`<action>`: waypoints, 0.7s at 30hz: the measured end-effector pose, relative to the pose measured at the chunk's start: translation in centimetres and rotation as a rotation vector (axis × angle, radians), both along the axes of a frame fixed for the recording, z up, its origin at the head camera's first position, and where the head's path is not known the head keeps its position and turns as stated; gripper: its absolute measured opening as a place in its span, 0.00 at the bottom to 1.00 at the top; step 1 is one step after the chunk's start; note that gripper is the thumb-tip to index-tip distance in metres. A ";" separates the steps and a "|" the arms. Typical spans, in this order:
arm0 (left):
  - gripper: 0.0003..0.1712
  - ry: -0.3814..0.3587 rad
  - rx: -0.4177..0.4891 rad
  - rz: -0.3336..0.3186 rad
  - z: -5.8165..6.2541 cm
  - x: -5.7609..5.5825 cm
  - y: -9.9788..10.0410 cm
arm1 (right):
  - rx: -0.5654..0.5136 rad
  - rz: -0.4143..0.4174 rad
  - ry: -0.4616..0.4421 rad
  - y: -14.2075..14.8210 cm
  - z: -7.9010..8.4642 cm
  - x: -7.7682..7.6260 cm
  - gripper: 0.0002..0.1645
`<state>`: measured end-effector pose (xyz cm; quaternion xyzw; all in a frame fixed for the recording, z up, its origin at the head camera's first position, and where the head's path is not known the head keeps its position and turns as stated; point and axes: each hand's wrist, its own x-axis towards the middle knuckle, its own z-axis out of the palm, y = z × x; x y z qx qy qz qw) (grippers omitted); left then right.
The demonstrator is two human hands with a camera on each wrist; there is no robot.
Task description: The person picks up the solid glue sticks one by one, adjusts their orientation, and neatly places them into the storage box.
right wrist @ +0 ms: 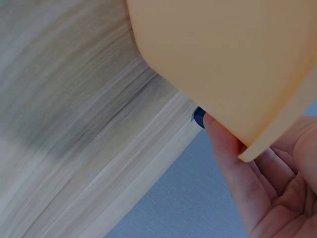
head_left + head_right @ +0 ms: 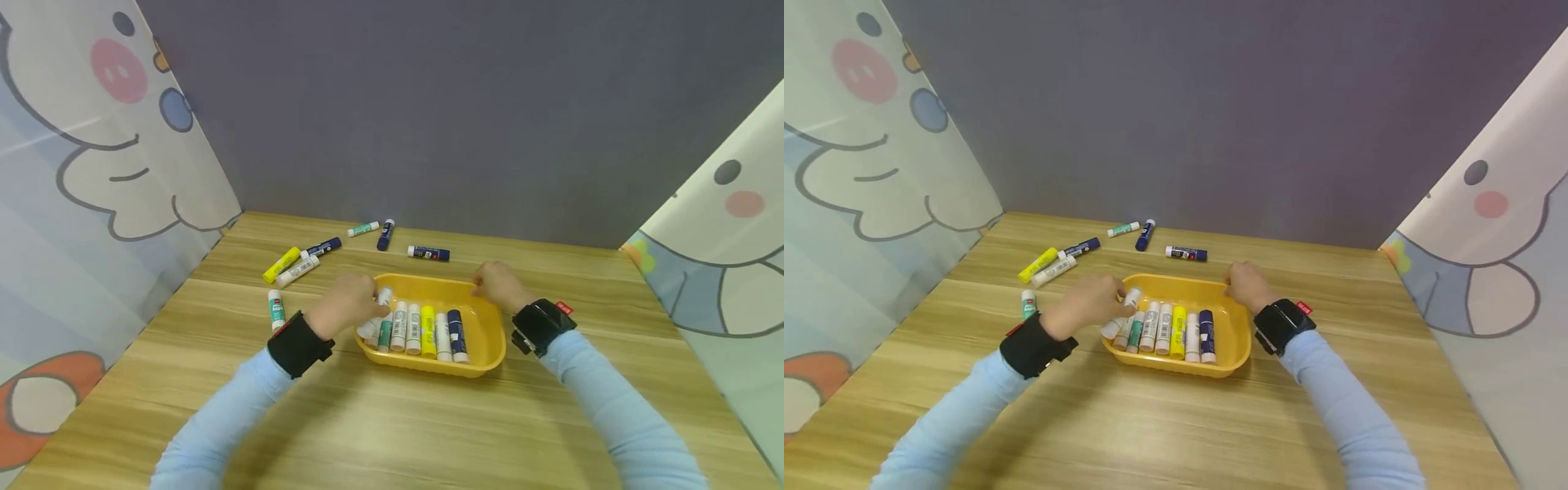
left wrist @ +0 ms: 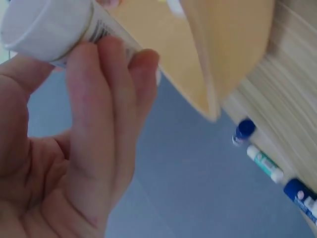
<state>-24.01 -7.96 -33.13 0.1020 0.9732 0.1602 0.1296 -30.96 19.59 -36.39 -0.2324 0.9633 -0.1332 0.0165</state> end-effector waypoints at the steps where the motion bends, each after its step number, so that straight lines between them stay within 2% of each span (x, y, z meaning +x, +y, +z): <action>1: 0.16 0.003 -0.019 -0.009 -0.3 -0.1 0.5 | 0.000 0.001 0.000 0.0 0.0 0.0 0.28; 6: 0.13 0.028 -0.070 -0.033 -1.7 -0.7 2.0 | 0.004 -0.016 -0.005 0.0 0.0 0.1 0.23; 14: 0.08 0.100 -0.140 -0.074 -3.2 -1.4 2.5 | 0.000 -0.040 -0.030 -0.2 -0.2 -0.1 0.15; 21: 0.09 0.055 -0.141 -0.059 -3.6 -1.6 2.8 | 0.007 -0.067 -0.053 -0.2 -0.3 -0.1 0.08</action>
